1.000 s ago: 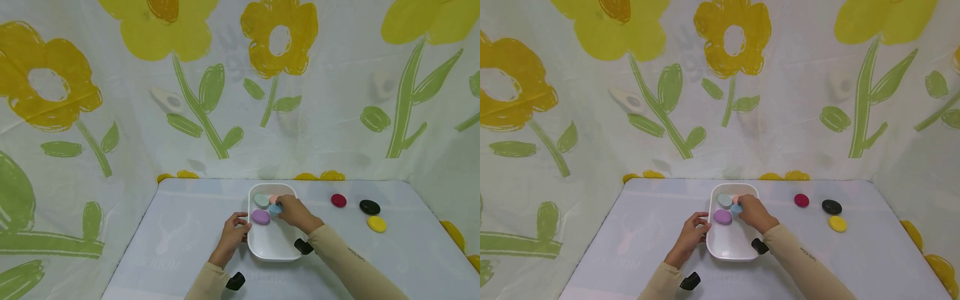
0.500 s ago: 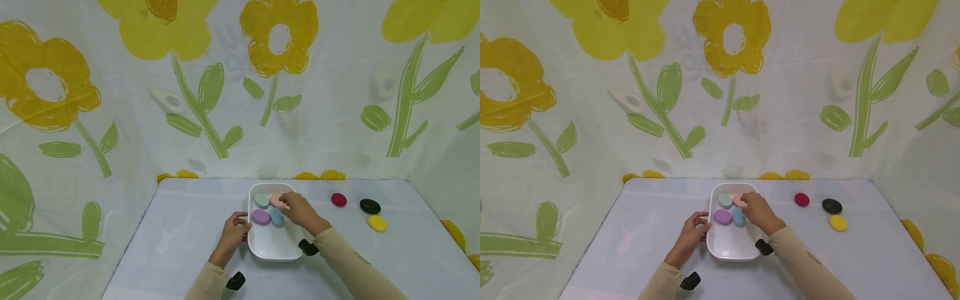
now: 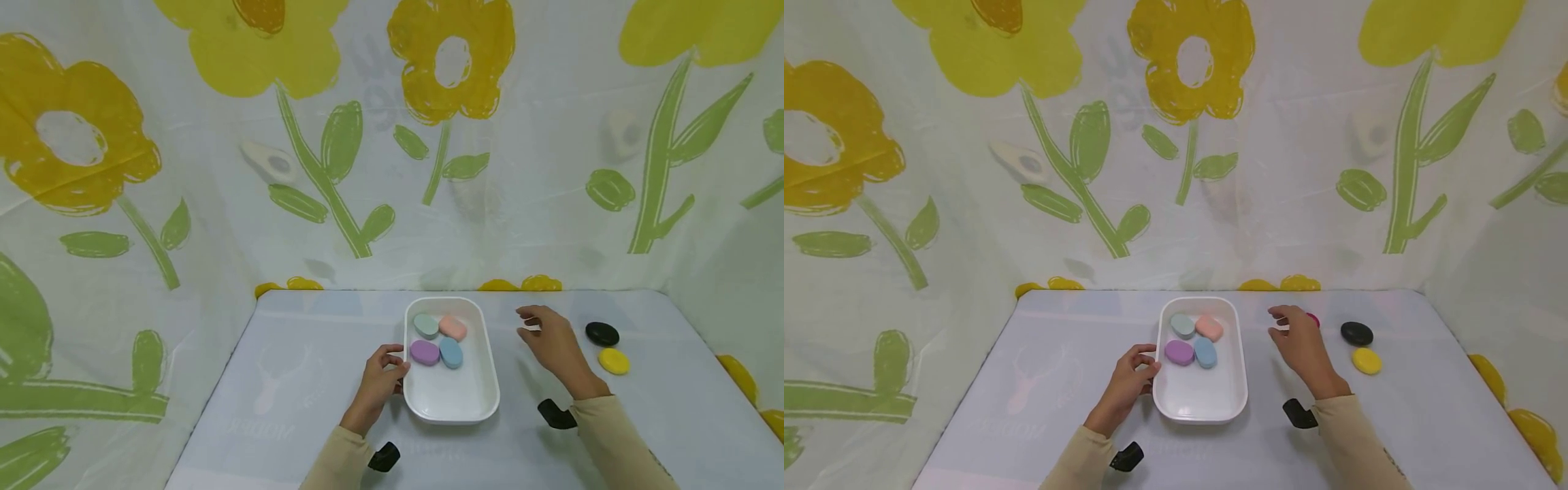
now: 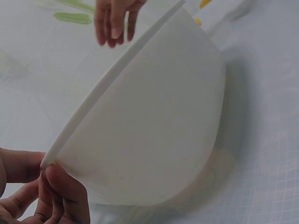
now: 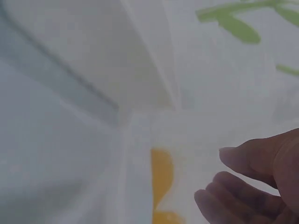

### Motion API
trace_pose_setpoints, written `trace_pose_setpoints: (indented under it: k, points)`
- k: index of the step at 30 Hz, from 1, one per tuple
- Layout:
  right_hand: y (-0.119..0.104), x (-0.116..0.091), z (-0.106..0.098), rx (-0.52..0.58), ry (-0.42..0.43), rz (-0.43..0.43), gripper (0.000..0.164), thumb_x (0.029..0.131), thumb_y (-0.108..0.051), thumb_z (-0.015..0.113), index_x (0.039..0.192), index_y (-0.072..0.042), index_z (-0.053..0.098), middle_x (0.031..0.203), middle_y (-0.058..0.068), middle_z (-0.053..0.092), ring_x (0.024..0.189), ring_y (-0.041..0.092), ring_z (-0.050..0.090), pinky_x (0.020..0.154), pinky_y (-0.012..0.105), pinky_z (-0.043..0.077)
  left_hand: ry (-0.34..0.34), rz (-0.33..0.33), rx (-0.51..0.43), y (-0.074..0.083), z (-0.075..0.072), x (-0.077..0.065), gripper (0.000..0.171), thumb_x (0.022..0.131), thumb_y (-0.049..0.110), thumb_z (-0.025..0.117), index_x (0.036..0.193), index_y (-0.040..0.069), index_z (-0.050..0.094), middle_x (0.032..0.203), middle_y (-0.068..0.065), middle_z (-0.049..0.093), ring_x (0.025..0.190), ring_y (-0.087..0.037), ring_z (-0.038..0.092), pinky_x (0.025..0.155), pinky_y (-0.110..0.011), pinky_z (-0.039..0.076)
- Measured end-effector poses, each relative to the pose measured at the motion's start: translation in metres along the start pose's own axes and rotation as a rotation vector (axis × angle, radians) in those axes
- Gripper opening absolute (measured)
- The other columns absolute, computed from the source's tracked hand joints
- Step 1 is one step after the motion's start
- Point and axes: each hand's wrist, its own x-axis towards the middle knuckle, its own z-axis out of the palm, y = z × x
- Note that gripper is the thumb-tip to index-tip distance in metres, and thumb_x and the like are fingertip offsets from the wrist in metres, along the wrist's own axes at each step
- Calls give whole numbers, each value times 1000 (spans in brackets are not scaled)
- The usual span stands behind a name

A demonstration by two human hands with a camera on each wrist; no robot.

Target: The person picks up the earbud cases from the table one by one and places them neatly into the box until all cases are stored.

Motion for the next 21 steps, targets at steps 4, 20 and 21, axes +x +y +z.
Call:
trace_pose_setpoints:
  k: [4, 20, 21]
  points:
    - [29, -10, -13, -42, 36, 45, 40, 95, 5, 73, 133, 13, 62, 125, 34, 64, 111, 48, 64, 92, 58, 59, 0, 4, -3, 1, 0, -1, 41, 102, 1, 66, 140, -4, 54, 102, -9, 58, 67, -18, 61, 56, -27, 54]
    - [104, -46, -48, -209, 103, 246, 51, 94, 2, 70, 138, 19, 51, 140, 48, 41, 127, 66, 40, 105, 78, 37, -10, 7, -13, 2, 1, -2, 42, 102, 2, 66, 142, -5, 52, 102, -9, 57, 67, -19, 60, 56, -28, 54]
    - [106, -47, -49, -220, 88, 255, 52, 94, 1, 70, 138, 20, 49, 140, 49, 41, 126, 66, 41, 105, 78, 37, -10, 6, -14, 2, 1, -1, 43, 102, 2, 66, 142, -5, 52, 102, -9, 57, 67, -19, 60, 56, -28, 54]
